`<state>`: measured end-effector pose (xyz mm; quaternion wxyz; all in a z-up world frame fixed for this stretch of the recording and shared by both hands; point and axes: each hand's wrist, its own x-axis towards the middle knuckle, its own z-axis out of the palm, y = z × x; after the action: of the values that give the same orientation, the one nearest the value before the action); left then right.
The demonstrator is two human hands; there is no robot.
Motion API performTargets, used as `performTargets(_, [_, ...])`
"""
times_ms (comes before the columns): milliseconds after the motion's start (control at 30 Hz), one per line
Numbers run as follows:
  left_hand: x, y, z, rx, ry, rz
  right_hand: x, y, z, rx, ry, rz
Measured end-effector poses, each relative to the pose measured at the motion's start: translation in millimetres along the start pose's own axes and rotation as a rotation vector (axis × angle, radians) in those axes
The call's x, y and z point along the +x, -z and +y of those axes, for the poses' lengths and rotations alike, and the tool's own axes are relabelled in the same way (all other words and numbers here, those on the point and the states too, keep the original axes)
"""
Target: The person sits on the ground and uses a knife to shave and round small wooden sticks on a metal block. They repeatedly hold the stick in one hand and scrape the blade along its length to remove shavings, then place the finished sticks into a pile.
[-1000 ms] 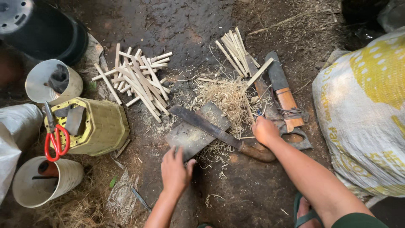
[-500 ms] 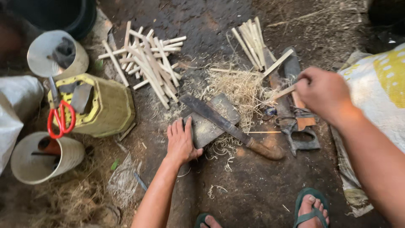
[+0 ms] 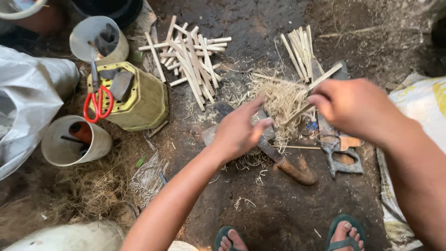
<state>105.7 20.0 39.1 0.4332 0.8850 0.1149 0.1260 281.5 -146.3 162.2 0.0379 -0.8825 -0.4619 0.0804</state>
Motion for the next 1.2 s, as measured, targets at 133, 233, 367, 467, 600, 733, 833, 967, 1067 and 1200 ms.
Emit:
performTargets(133, [35.6, -10.9, 49.1, 0.008, -0.06, -0.111, -5.9, 10.6, -25.7, -0.024, 0.174, 0.126])
performTargets(233, [47.0, -14.4, 51.5, -0.119, -0.068, 0.081, -10.4, -3.2, -16.0, 0.238, 0.172, 0.219])
performTargets(367, [37.0, -35.7, 41.6, -0.255, -0.2, 0.327, -11.4, -59.0, 20.7, 0.884, 0.041, 0.348])
performTargets(467, [31.3, -43.8, 31.2, -0.42, -0.086, 0.361, -10.5, -125.2, 37.8, 0.689, 0.239, 0.399])
performTargets(600, [25.7, -49.9, 29.6, -0.561, -0.026, 0.296, -9.5, -193.7, 61.8, 0.669, -0.025, 0.296])
performTargets(733, [18.6, -32.8, 28.1, -0.521, -0.046, 0.387, -4.4, -237.3, 68.1, 0.818, -0.11, 0.445])
performTargets(833, [15.8, -1.2, 16.0, -0.456, -0.135, 0.393, -19.6, -262.2, 71.4, 0.76, -0.265, 0.316])
performTargets(967, [-0.6, 39.6, -2.8, -0.464, -0.049, 0.359, -41.4, -282.2, 58.3, 0.79, -0.21, 0.189])
performTargets(1067, [-11.0, 32.1, -3.7, -0.684, -0.101, 0.366, -46.0, -273.6, 38.3, 1.131, -0.157, 0.116])
performTargets(1200, [-9.2, 15.3, 10.0, -0.674, -0.076, 0.324, -16.6, -221.5, 10.8, 1.519, -0.194, -0.094])
